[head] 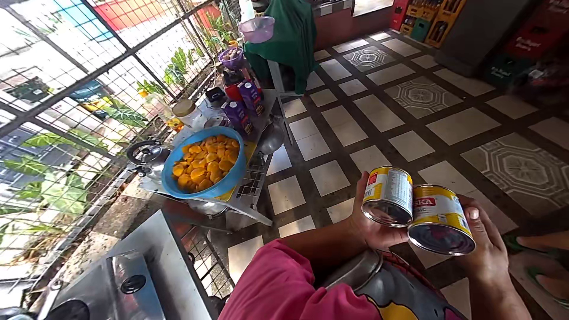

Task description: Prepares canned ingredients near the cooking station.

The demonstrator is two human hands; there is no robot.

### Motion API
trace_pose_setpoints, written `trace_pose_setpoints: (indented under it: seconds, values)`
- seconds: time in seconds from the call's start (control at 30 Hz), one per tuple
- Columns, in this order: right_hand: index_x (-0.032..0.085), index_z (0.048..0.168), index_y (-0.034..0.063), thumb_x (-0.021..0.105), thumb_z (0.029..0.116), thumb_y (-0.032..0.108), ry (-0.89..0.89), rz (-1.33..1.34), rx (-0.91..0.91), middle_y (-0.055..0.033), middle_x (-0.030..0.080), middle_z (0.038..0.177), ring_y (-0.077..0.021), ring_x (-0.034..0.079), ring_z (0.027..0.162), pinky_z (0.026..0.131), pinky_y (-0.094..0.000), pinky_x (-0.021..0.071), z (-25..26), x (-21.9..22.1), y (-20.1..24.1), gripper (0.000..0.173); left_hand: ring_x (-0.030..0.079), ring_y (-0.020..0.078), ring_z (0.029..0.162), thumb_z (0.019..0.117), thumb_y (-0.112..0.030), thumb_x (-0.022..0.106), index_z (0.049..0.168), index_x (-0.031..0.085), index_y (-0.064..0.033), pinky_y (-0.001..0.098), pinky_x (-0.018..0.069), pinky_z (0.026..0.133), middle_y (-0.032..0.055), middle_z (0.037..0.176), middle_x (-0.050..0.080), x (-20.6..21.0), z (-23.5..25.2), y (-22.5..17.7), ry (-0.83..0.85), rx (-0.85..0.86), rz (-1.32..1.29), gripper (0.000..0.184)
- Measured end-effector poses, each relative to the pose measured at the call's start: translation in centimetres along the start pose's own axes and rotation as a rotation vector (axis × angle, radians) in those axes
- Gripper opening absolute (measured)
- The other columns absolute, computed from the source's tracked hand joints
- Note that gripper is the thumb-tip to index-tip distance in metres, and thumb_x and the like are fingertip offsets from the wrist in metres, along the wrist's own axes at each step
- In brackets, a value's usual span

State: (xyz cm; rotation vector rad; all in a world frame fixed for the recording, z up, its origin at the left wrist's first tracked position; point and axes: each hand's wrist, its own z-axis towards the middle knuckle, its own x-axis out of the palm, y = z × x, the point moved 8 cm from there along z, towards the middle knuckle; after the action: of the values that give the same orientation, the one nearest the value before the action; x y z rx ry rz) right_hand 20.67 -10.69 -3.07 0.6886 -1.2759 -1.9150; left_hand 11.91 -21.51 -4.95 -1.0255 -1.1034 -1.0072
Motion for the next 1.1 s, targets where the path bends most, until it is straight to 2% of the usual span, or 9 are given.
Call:
trace_pose_setpoints:
  seconds: [0.43,0.87,1.1]
  values:
    - [0.063,0.124,0.0183,0.04,0.1071,0.054,0.061,-0.024,-0.022,0.0149,0.069,0.113,0.0018,0.065,0.106,0.096,-0.0186,0.0538,1.7,5.7,-0.4,0.046,0.069,0.0293,0.108,0.0817,-0.089,0.039,0.115,0.069,-0.0176,0.0476,0.0584,0.086,0.0127,0.116,0.072,-0.7,-3.2,-5.0,0.001,0.045,-0.01,0.084]
    - [0.063,0.123,0.0196,0.038,0.1076,0.054,0.089,-0.032,-0.027,0.0162,0.07,0.112,0.0024,0.065,0.106,0.096,-0.0181,0.0539,2.1,7.7,-0.7,0.045,0.069,0.0304,0.107,0.08,-0.09,0.039,0.115,0.069,-0.0168,0.0483,0.0581,0.086,0.0139,0.115,0.072,-1.4,-4.4,-6.3,0.025,0.049,-0.046,0.087]
    - [0.064,0.122,0.0185,0.039,0.1078,0.053,0.073,-0.019,-0.009,0.0162,0.069,0.111,0.0029,0.065,0.106,0.095,-0.0188,0.0541,2.0,8.3,-1.4,0.045,0.069,0.0305,0.108,0.0785,-0.092,0.038,0.116,0.068,-0.0159,0.048,0.0575,0.088,0.0144,0.117,0.071,-2.0,-4.9,-6.7,-0.021,0.035,-0.009,0.089]
